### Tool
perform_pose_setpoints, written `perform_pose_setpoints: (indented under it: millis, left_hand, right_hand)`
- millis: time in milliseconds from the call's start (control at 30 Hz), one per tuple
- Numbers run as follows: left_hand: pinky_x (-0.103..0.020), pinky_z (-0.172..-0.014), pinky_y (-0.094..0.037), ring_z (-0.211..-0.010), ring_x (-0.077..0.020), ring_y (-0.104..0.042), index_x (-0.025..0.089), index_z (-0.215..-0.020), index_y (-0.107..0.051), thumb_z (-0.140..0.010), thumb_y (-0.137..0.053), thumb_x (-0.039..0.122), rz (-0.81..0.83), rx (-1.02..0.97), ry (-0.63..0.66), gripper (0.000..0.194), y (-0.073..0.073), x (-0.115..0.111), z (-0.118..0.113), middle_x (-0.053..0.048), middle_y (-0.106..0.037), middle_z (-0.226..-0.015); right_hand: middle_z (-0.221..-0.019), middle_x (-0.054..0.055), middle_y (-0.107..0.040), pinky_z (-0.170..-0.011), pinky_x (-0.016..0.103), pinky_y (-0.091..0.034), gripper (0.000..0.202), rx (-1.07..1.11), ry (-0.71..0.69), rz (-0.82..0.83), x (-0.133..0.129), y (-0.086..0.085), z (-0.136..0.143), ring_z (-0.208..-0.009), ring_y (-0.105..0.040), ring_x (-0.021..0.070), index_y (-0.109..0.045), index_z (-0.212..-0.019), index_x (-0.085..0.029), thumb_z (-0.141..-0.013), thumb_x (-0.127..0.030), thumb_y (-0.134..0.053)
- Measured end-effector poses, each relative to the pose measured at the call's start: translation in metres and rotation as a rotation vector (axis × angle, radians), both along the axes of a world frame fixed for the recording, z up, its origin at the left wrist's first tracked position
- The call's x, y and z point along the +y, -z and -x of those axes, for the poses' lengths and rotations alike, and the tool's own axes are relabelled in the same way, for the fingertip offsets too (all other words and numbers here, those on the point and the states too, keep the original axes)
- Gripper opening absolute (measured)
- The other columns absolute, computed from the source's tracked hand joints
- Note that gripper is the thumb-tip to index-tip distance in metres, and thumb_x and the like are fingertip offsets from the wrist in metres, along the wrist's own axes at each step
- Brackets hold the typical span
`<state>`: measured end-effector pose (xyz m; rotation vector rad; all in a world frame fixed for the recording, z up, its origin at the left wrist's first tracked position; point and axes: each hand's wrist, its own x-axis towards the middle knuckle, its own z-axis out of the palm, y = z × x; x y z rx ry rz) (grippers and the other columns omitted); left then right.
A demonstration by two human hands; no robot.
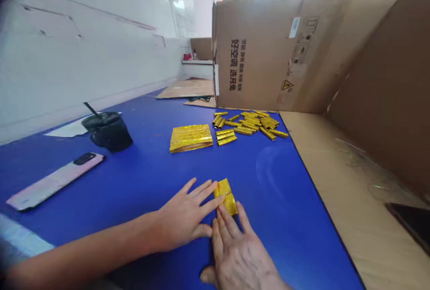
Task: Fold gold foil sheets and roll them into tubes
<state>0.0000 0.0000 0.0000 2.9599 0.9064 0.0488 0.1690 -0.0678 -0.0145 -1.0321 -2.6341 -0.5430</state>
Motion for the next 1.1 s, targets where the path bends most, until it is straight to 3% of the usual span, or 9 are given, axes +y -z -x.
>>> perform_pose_setpoints:
  millis: [233, 367, 567, 700, 800, 967, 1100]
  left_hand:
    - [-0.053, -0.097, -0.015, -0.126, -0.0271, -0.019, 0.019, -0.132, -0.018, -0.08, -0.028, 0.061, 0.042, -0.015, -0.002, 0.068, -0.004, 0.004, 0.004, -0.012, -0.024, -0.137]
    - [-0.055, -0.096, -0.014, -0.122, -0.0307, -0.025, 0.019, -0.128, -0.029, -0.077, -0.027, 0.064, 0.0, -0.023, -0.026, 0.068, -0.008, 0.003, 0.007, -0.01, -0.033, -0.133]
    - [-0.05, -0.096, -0.02, -0.107, -0.0291, -0.042, 0.011, -0.121, -0.041, -0.07, -0.034, 0.069, -0.1, -0.049, -0.089, 0.077, -0.004, -0.015, 0.01, -0.014, -0.05, -0.113]
    - [-0.047, -0.096, -0.022, -0.11, -0.0279, -0.04, 0.009, -0.123, -0.038, -0.072, -0.029, 0.07, -0.062, -0.055, -0.078, 0.08, -0.002, -0.033, 0.016, -0.015, -0.047, -0.119]
    - [-0.047, -0.096, -0.022, -0.113, -0.029, -0.037, 0.007, -0.124, -0.037, -0.073, -0.025, 0.07, -0.032, -0.049, -0.057, 0.082, -0.002, -0.04, 0.019, -0.017, -0.042, -0.124]
    - [-0.048, -0.096, -0.022, -0.111, -0.0287, -0.039, 0.007, -0.122, -0.039, -0.071, -0.027, 0.071, 0.001, -0.075, -0.041, 0.082, -0.003, -0.039, 0.018, -0.016, -0.046, -0.121]
    - [-0.05, -0.096, -0.022, -0.112, -0.0289, -0.039, 0.008, -0.123, -0.038, -0.071, -0.028, 0.071, 0.019, -0.089, -0.025, 0.082, -0.006, -0.038, 0.019, -0.015, -0.045, -0.122]
  right_hand:
    - [-0.107, 0.015, -0.06, -0.091, 0.047, -0.031, 0.056, -0.036, 0.042, 0.197, 0.001, -0.018, 0.0, -0.105, -0.05, 0.0292, -0.059, -0.107, -0.009, -0.079, -0.053, -0.038]
    - [-0.108, 0.014, -0.06, -0.088, 0.051, -0.034, 0.057, -0.012, 0.072, 0.189, 0.001, -0.023, -0.002, -0.102, -0.052, 0.0305, -0.058, -0.108, -0.009, -0.078, -0.054, -0.04]
    - [-0.105, 0.007, -0.063, -0.09, 0.06, -0.025, 0.044, 0.059, 0.192, 0.182, 0.005, -0.027, -0.01, -0.104, -0.05, 0.0323, -0.061, -0.101, -0.016, -0.076, -0.05, -0.049]
    - [-0.106, 0.008, -0.062, -0.092, 0.059, -0.024, 0.041, 0.064, 0.248, 0.18, 0.006, -0.025, -0.01, -0.105, -0.049, 0.032, -0.063, -0.098, -0.017, -0.075, -0.048, -0.051]
    - [-0.111, 0.011, -0.058, -0.092, 0.06, -0.023, 0.044, 0.055, 0.279, 0.184, 0.006, -0.023, -0.011, -0.107, -0.048, 0.0315, -0.058, -0.107, -0.015, -0.077, -0.047, -0.048]
    - [-0.128, 0.014, -0.041, -0.093, 0.054, -0.03, 0.055, -0.051, 0.058, 0.199, 0.004, -0.022, -0.006, -0.115, -0.04, 0.0267, -0.036, -0.126, -0.008, -0.082, -0.041, -0.04]
    - [-0.125, 0.016, -0.043, -0.09, 0.046, -0.038, 0.057, -0.08, -0.002, 0.208, 0.003, -0.018, 0.002, -0.115, -0.041, 0.0253, -0.037, -0.125, -0.002, -0.082, -0.04, -0.04]
